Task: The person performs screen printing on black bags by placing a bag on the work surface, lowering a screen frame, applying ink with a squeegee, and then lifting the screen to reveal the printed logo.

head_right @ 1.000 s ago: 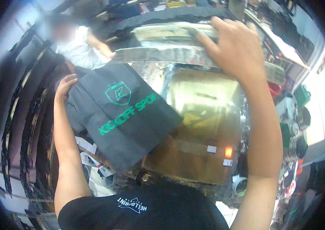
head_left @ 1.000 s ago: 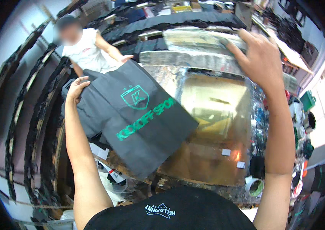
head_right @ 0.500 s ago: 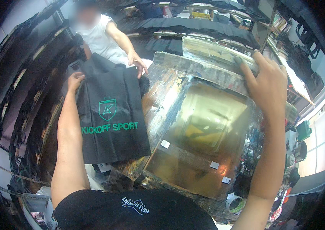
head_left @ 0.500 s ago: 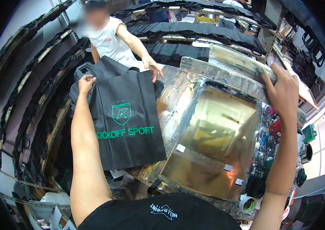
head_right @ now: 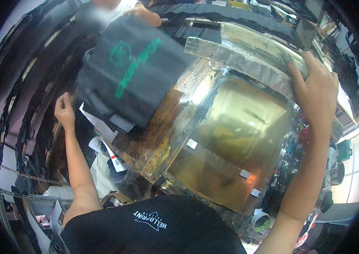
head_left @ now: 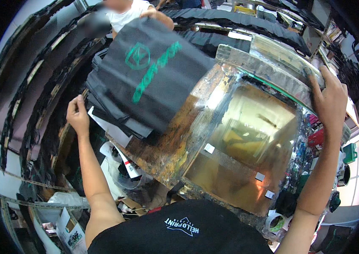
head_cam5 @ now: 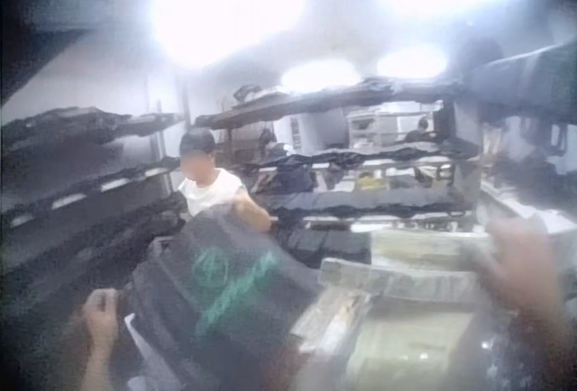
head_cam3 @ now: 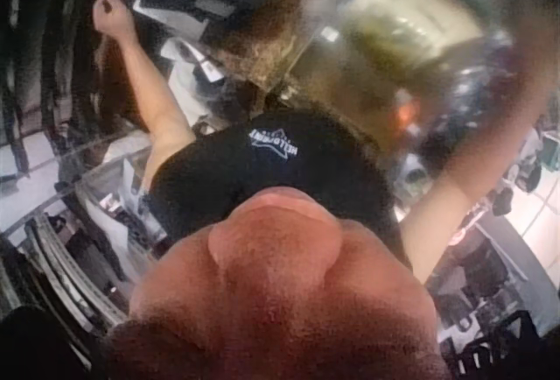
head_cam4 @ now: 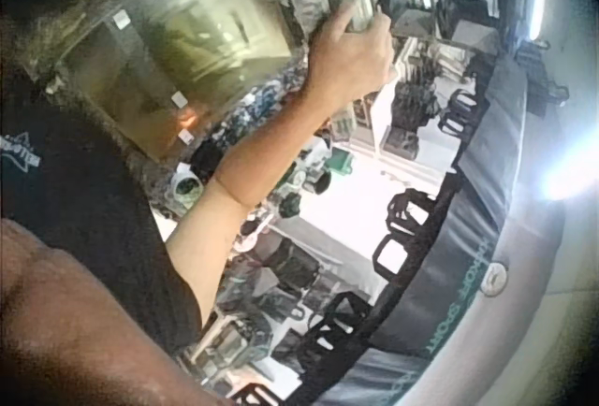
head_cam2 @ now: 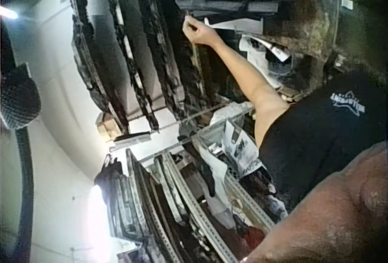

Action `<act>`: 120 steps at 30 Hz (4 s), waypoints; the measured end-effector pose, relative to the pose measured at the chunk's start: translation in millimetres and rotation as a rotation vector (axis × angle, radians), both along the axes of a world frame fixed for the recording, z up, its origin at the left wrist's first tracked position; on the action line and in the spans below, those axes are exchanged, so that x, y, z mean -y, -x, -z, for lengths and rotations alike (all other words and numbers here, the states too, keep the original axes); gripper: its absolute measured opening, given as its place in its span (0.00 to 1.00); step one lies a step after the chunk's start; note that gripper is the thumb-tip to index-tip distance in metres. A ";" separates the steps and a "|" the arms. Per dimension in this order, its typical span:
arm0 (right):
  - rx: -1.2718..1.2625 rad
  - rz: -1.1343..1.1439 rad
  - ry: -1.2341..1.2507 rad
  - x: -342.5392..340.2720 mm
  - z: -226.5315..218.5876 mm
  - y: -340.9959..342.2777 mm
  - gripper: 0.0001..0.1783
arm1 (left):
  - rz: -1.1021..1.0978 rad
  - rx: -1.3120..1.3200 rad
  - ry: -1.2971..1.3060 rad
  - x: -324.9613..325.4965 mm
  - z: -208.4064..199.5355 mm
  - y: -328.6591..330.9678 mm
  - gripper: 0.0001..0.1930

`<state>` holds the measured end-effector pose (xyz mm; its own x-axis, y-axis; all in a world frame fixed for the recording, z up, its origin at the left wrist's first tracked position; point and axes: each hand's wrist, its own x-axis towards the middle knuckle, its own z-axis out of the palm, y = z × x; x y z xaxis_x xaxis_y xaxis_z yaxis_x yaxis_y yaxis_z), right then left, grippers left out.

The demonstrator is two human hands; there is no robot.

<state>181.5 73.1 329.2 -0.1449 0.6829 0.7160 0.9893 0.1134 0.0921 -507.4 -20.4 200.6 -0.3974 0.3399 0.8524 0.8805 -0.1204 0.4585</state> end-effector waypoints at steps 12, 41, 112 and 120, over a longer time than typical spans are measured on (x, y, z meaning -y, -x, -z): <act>0.034 0.007 0.035 5.8 4.2 6.4 0.28 | 0.049 -0.448 0.921 -18.0 80.4 -30.0 0.32; -0.019 -0.105 -0.104 11.6 6.1 4.5 0.25 | 0.365 -0.735 0.675 -56.9 -52.9 -135.3 0.14; -0.015 -0.026 0.343 -14.2 -23.2 -1.5 0.43 | 0.987 -0.756 0.904 -18.0 200.9 -523.2 0.59; -0.020 -0.030 0.039 -31.9 6.1 -7.2 0.49 | 1.010 -0.682 0.843 -17.6 200.8 -512.9 0.60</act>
